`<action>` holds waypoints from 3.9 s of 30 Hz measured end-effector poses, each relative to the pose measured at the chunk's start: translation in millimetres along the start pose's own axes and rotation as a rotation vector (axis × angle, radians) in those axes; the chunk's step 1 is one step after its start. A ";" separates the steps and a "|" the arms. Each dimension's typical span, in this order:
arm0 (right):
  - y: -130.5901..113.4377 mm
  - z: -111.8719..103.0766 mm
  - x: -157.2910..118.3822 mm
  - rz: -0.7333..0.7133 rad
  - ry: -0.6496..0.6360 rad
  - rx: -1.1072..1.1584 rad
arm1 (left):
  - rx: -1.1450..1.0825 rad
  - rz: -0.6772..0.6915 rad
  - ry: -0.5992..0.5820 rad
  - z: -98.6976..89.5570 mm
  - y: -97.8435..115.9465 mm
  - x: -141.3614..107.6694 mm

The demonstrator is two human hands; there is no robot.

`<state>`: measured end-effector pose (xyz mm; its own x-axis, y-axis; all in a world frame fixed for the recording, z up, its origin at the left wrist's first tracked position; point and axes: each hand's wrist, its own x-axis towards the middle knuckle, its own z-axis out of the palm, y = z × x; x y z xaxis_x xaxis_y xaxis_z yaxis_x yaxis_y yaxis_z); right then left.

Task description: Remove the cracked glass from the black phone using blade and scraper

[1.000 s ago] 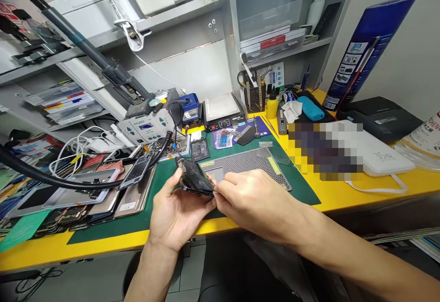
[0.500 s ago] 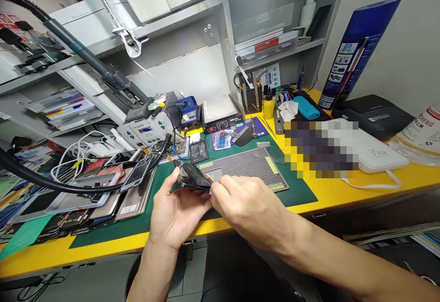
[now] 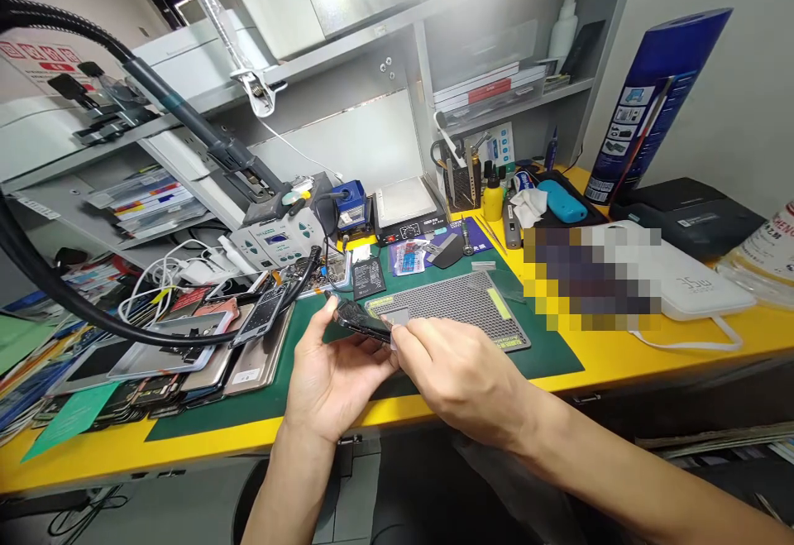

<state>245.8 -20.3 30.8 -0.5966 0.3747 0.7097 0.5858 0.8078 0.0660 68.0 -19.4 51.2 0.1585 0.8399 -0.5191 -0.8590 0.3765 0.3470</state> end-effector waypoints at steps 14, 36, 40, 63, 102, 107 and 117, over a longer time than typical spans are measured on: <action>-12.5 3.1 -12.6 0.156 0.211 0.213 | -0.090 -0.092 -0.173 -3.5 2.5 -6.9; -28.9 -29.2 -10.7 0.409 0.015 0.708 | -0.001 0.017 -0.537 -29.8 0.7 -6.3; -20.7 -35.9 -3.2 0.832 -0.245 1.061 | 0.124 0.037 -0.562 -28.6 2.1 -7.0; -11.3 8.1 -11.0 1.094 -0.548 1.410 | 0.286 -0.026 -0.431 -36.0 6.8 0.7; -14.0 14.4 -6.3 1.185 -0.430 1.456 | 0.281 -0.065 -0.440 -41.5 6.8 6.8; -15.4 14.5 -4.9 1.200 -0.403 1.420 | 0.300 -0.057 -0.428 -42.1 7.0 6.9; -17.2 16.4 -6.6 1.179 -0.344 1.420 | 0.299 -0.052 -0.447 -41.4 6.6 7.5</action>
<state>230.7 -29.2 13.4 -0.4538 0.8649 -0.2145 0.0004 -0.2406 -0.9706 43.4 -26.9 17.2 0.4451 0.8770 -0.1811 -0.6787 0.4623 0.5707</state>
